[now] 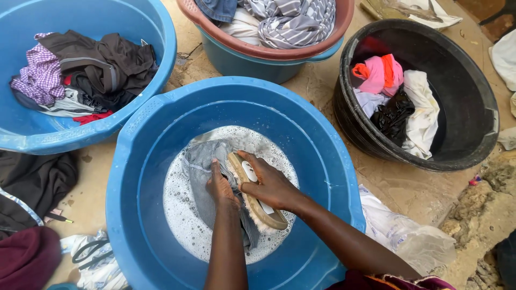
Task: Hand-washing clothes in a basin using a scrub brush and soapy water
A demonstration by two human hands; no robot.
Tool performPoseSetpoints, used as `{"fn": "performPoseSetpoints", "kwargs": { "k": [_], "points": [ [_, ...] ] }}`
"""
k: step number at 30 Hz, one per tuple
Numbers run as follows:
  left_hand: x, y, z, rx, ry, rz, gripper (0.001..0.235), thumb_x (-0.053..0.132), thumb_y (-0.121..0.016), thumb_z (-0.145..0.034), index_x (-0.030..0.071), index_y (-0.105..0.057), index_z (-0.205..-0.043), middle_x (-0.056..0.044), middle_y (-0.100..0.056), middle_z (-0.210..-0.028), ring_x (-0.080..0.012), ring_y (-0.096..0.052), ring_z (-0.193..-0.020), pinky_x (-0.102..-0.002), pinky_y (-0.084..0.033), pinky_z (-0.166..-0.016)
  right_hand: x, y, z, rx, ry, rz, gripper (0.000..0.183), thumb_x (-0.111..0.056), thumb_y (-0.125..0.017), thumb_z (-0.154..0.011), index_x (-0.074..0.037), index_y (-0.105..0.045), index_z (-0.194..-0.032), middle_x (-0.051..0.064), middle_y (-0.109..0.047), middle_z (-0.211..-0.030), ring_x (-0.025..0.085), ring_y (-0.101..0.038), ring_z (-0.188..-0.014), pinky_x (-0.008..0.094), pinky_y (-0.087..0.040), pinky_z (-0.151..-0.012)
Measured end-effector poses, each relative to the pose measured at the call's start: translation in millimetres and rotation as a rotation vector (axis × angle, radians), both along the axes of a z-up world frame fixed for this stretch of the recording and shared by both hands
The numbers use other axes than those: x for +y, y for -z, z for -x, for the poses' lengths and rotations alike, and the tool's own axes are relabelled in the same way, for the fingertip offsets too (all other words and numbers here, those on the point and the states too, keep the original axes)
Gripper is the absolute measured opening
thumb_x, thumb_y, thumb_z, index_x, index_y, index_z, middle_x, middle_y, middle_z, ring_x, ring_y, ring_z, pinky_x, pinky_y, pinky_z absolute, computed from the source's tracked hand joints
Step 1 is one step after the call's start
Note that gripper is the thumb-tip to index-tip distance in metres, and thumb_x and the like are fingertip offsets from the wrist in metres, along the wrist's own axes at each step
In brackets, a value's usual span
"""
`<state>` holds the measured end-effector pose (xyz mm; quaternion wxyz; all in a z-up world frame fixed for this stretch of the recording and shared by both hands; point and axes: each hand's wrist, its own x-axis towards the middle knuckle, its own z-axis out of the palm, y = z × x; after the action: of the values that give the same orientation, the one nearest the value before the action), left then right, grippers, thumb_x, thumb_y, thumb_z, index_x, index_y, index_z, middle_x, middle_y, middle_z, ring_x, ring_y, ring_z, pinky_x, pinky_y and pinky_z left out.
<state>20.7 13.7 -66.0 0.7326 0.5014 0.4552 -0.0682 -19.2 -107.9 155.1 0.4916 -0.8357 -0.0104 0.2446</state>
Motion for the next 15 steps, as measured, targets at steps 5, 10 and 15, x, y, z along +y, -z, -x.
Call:
{"fn": "performPoseSetpoints", "kwargs": {
  "k": [5, 10, 15],
  "points": [
    [4, 1, 4, -0.117, -0.029, -0.097, 0.071, 0.068, -0.064, -0.095, 0.0, -0.063, -0.116, -0.027, -0.057, -0.115, -0.0374, -0.059, -0.113, -0.055, -0.049, -0.097, -3, -14, 12, -0.004, -0.071, 0.103, 0.086, -0.037, -0.056, -0.084, -0.015, -0.025, -0.161, 0.035, -0.044, -0.144, 0.065, -0.059, -0.11, 0.072, -0.047, -0.09],
    [18, -1, -17, 0.122, 0.144, -0.056, 0.065, 0.069, -0.061, -0.084, 0.009, -0.053, -0.108, -0.011, -0.057, -0.096, -0.0292, -0.059, -0.081, -0.043, -0.05, -0.066, 21, -35, 35, -0.025, -0.206, 0.243, 0.073, -0.032, -0.049, -0.097, -0.031, -0.013, -0.161, 0.014, -0.039, -0.143, 0.032, -0.068, -0.063, 0.042, -0.058, -0.05],
    [-20, 47, -5, -0.451, 0.199, -0.169, 0.014, 0.009, -0.042, -0.099, 0.003, -0.05, -0.089, -0.006, -0.046, -0.086, -0.0264, -0.045, -0.083, -0.041, -0.039, -0.088, 22, -10, -28, -0.366, -0.145, 0.257, 0.069, -0.032, -0.043, -0.094, -0.017, -0.028, -0.159, 0.032, -0.041, -0.135, 0.061, -0.065, -0.066, 0.073, -0.052, -0.072]
  ]
}}
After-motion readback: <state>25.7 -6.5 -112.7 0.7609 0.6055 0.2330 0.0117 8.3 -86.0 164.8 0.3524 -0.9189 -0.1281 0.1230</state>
